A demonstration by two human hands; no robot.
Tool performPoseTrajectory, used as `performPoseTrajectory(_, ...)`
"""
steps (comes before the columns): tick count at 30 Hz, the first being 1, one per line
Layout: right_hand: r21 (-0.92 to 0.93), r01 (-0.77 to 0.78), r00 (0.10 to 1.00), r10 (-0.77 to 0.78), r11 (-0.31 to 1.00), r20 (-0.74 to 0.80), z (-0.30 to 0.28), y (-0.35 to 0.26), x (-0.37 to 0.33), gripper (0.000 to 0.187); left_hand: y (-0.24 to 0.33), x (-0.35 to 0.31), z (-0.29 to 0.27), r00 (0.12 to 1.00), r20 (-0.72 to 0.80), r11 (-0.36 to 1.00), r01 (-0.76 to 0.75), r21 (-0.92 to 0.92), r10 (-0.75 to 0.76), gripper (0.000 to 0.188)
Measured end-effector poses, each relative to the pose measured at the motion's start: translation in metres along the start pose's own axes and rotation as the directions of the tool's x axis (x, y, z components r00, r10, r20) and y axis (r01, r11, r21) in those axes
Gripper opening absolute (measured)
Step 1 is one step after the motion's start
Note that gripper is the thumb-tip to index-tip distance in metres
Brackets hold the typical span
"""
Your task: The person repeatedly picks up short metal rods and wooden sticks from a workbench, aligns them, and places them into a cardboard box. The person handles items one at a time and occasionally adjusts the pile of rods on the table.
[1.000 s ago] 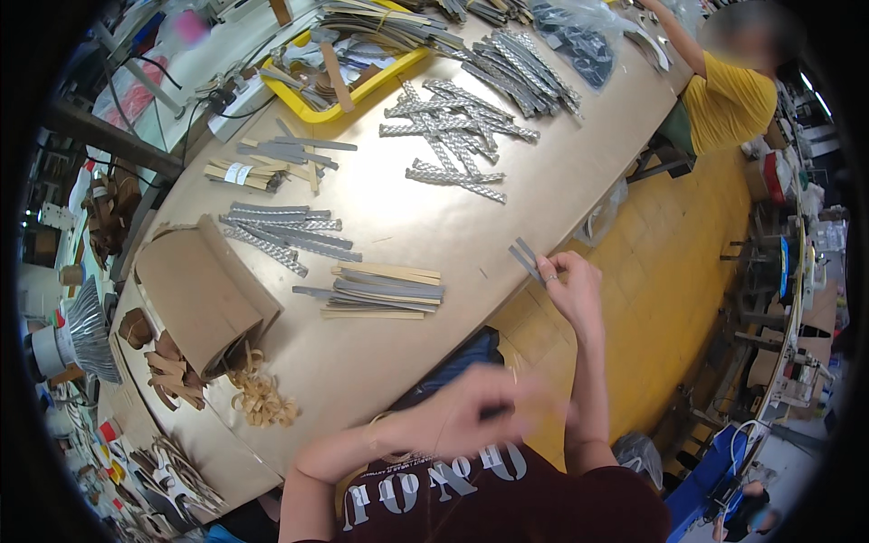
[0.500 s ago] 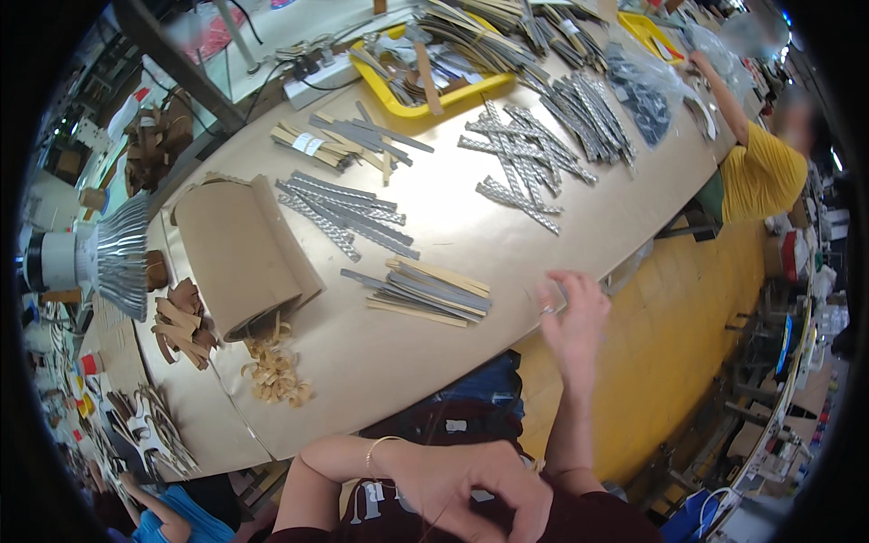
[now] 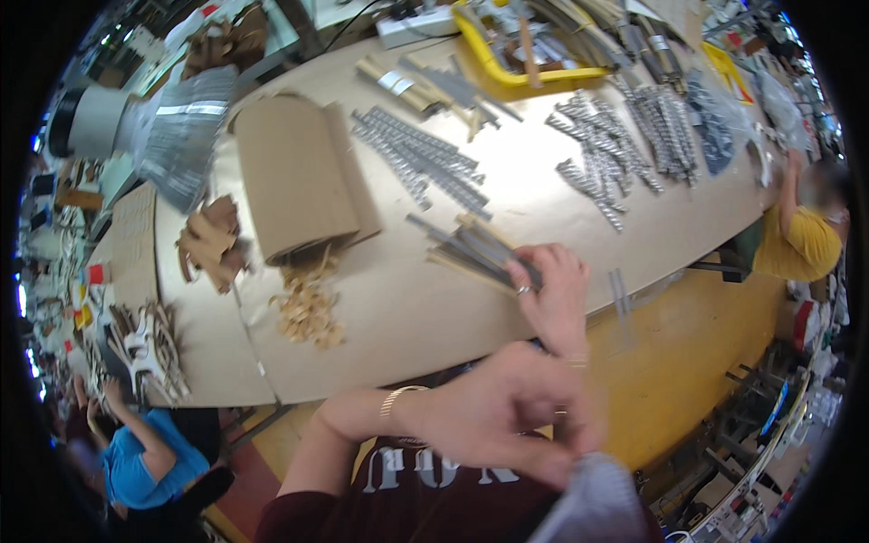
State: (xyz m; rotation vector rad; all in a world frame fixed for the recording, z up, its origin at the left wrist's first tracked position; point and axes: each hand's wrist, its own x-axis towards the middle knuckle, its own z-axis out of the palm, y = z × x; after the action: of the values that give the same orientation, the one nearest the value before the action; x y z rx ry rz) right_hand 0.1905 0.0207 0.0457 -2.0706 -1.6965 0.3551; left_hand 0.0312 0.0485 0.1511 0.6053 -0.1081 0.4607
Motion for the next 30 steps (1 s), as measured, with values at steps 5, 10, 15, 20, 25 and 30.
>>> performPoseTrajectory(5, 0.011, 0.096, 0.993, -0.095, 0.995, -0.072, 0.016, -0.007, 0.016, 0.016, -0.015, 0.008, 0.016, 0.976, 0.108, 0.896, -0.128, -0.425, 0.191, 0.027)
performPoseTrajectory(10, -0.063, 0.111, 0.99, -0.116, 0.992, -0.084, 0.034, -0.01, 0.027, 0.014, -0.009, 0.002, 0.034, 0.954, -0.025, 0.863, -0.281, -0.421, 0.299, 0.034)
performPoseTrajectory(15, -0.062, 0.076, 0.992, -0.082, 0.995, -0.094, 0.043, -0.015, 0.03, 0.012, -0.029, 0.013, 0.056, 0.913, 0.037, 0.773, -0.321, -0.546, 0.405, 0.054)
performPoseTrajectory(20, -0.118, 0.118, 0.983, -0.133, 0.986, -0.129, 0.044, -0.011, 0.034, 0.008, -0.028, -0.014, 0.035, 0.97, 0.216, 0.846, 0.017, -0.532, 0.116, 0.049)
performPoseTrajectory(25, -0.084, 0.118, 0.986, -0.127, 0.989, -0.107, 0.044, -0.013, 0.035, 0.004, -0.047, -0.003, 0.03, 0.894, 0.114, 0.832, -0.349, -0.431, 0.434, 0.038)
performPoseTrajectory(30, 0.179, 0.061, 0.982, -0.027, 0.982, -0.185, 0.027, -0.016, 0.032, 0.007, -0.049, 0.004, 0.058, 0.844, 0.035, 0.773, -0.472, -0.425, 0.535, 0.07)
